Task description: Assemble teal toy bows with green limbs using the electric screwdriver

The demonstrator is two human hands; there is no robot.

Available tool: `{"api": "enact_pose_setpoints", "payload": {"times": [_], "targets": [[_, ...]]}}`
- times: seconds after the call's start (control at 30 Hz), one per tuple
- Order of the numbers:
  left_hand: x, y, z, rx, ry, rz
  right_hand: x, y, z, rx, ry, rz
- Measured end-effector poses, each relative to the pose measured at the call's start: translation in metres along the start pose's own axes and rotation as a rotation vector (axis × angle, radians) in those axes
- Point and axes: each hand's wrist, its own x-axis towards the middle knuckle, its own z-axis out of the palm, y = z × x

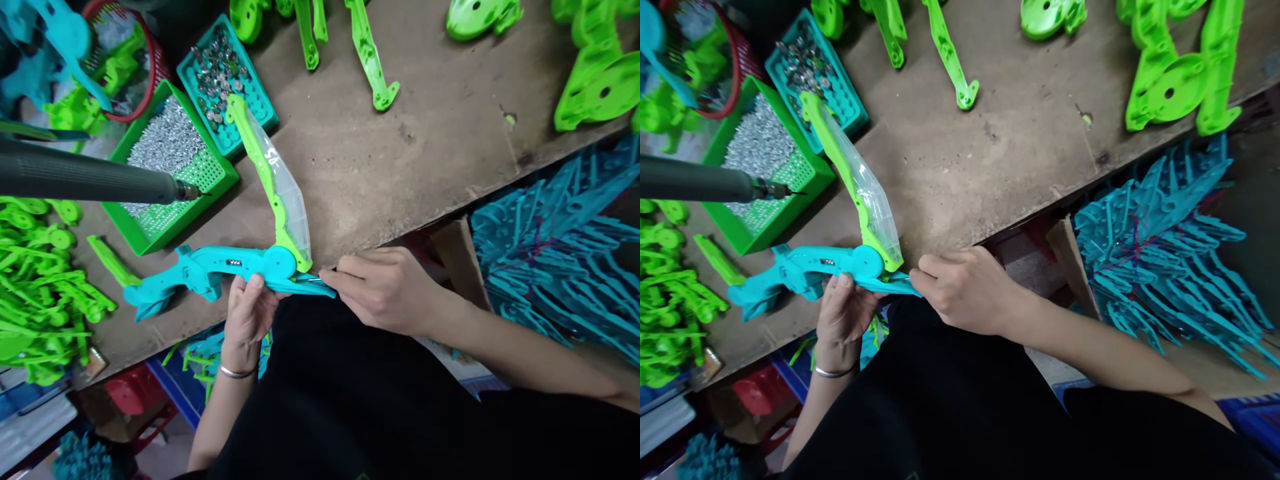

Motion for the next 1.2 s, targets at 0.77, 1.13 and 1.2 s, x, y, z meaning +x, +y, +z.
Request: {"api": "enact_pose_setpoints", "payload": {"times": [0.77, 1.13, 1.2], "targets": [[0.002, 0.004, 0.007, -0.014, 0.029, -0.061, -0.005, -0.014, 0.019, -0.089, 0.195, 0.071], [0.003, 0.004, 0.008, -0.021, 0.059, -0.070, -0.008, 0.002, 0.026, 0.067, 0.204, 0.103], [0.003, 0.004, 0.009, -0.031, 0.064, -0.069, -0.007, 0.008, 0.015, 0.100, 0.139, 0.084]]}}
